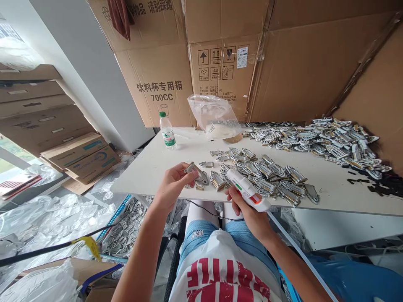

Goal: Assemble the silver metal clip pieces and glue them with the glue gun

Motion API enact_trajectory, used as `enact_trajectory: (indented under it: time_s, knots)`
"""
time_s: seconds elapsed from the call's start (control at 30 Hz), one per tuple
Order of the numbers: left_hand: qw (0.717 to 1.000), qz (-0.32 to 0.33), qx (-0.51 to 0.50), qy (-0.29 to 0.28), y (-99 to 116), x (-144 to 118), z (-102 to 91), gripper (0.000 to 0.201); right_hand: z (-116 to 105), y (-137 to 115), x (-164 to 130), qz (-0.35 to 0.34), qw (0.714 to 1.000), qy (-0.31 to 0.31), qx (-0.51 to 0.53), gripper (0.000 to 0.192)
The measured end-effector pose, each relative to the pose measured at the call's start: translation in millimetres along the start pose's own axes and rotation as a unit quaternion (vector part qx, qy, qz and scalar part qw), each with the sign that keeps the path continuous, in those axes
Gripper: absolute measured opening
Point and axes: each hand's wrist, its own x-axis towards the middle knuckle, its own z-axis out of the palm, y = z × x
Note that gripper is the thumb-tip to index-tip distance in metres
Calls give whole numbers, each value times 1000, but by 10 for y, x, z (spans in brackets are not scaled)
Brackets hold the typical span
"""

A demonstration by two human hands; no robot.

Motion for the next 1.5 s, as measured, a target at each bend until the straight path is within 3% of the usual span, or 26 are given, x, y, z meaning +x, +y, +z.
enact_trajectory:
  time_s: [0.5,0.87,1.23,1.4,1.5]
  knots:
    - [999,-11,-48,14,-35,-13,-21,24,-3,61,11,8,1000,7,8,49]
    - [997,-28,-66,29,-8,-19,5,35,-4,61,1,8,1000,-1,-11,49]
    - [991,-57,-16,-122,-77,-65,273,31,19,72,34,14,999,8,27,49]
    - [987,-53,-1,-152,-157,-78,352,26,30,26,19,15,1000,12,23,47]
    - [988,-21,60,-139,-169,-84,336,26,37,-1,26,8,999,30,34,45]
